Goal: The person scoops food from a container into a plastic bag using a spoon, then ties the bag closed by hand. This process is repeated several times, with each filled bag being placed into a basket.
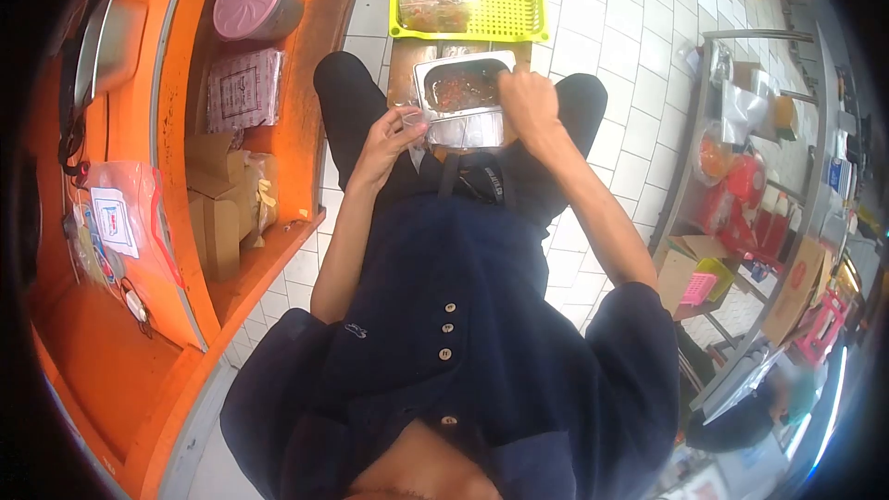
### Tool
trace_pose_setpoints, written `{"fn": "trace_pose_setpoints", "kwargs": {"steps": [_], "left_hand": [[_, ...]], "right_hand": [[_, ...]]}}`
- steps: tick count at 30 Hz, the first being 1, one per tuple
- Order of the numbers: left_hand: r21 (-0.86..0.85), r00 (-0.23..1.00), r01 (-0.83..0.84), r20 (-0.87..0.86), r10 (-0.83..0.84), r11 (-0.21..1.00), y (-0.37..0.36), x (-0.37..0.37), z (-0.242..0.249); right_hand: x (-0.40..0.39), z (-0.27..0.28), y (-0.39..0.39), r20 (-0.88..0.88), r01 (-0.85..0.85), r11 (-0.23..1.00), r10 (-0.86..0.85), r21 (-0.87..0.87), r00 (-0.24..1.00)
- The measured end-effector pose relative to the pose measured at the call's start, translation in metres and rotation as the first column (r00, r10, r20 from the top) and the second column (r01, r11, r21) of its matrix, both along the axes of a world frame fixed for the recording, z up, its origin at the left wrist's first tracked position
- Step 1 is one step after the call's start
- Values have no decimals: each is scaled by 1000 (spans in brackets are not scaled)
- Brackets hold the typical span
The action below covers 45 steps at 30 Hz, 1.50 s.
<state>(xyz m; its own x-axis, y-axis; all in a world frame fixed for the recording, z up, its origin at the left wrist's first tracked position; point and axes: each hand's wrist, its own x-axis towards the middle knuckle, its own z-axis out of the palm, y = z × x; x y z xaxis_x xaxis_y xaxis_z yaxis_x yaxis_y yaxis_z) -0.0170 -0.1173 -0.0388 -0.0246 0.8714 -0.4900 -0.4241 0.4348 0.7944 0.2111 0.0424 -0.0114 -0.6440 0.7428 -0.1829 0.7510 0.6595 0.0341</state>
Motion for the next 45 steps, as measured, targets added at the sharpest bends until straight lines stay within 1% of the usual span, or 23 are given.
{"fn": "trace_pose_setpoints", "kwargs": {"steps": [3,5,9,12,14,16,17,19,22,23,26,28,29,30,32,33,35,36,38,39,41,43,45], "left_hand": [[-1,999,-29,27,29,1000,4,4,-1],[-1,997,-66,41,66,998,4,5,1],[14,999,-33,-6,33,999,3,5,3],[25,999,-28,-22,29,999,0,5,1],[33,999,-28,-25,29,999,2,6,1],[26,1000,-29,-7,29,999,3,5,1],[27,999,-38,-6,39,999,3,4,0],[59,999,-22,-46,24,998,2,5,1],[61,996,-21,-88,26,998,2,6,1],[62,996,-17,-87,22,998,2,6,1],[37,999,-37,-30,38,999,3,6,4],[35,999,-36,-15,37,999,3,6,9],[33,999,-41,-15,41,999,3,6,10],[42,999,-42,-14,43,998,3,7,11],[52,999,-34,-11,35,998,2,9,9],[52,999,-31,-14,32,998,3,9,8],[51,999,-37,-17,38,998,3,9,6],[44,999,-41,-10,41,998,3,9,8],[36,999,-45,-2,45,998,3,10,11],[33,999,-40,-5,41,999,3,10,12],[32,999,-37,-10,37,999,2,10,12],[32,998,-4,-60,6,999,3,11,12],[26,999,3,-44,-2,1000,4,9,10]], "right_hand": [[-19,-19,-19,34,-4,999,3,34,999],[-32,-21,-31,-7,-44,999,44,-16,999],[-32,-7,-28,-70,-93,987,84,-131,994],[-33,9,-16,-88,-34,997,28,-69,996],[-31,-6,-13,-79,-31,998,27,-50,997],[-28,-20,-11,-123,-157,986,149,-57,981],[-23,-24,-7,-123,-166,985,158,-56,980],[-22,-18,-3,-86,-131,953,112,-272,990],[-31,-7,-2,-160,-76,980,46,-185,986],[-30,-15,-2,-158,-72,980,43,-183,986],[-32,-29,-2,-165,-155,974,128,-163,978],[-38,0,-3,9,-156,934,168,-323,986],[-37,2,-3,-58,-152,951,141,-271,988],[-37,-6,-3,-59,-153,950,143,-273,988],[-35,-27,-2,-172,-150,979,126,-136,977],[-37,-20,-3,-171,-147,980,123,-134,978],[-44,-6,-6,-11,-145,938,150,-315,989],[-45,-6,-4,-11,-149,937,153,-317,988],[-41,-6,3,-45,-44,907,27,-419,999],[-36,-12,12,-45,-43,906,26,-420,999],[-26,-32,32,-144,-97,818,17,-568,989],[-28,-45,31,-105,-71,836,16,-544,994],[-27,-45,33,-67,-48,855,16,-516,998]]}}
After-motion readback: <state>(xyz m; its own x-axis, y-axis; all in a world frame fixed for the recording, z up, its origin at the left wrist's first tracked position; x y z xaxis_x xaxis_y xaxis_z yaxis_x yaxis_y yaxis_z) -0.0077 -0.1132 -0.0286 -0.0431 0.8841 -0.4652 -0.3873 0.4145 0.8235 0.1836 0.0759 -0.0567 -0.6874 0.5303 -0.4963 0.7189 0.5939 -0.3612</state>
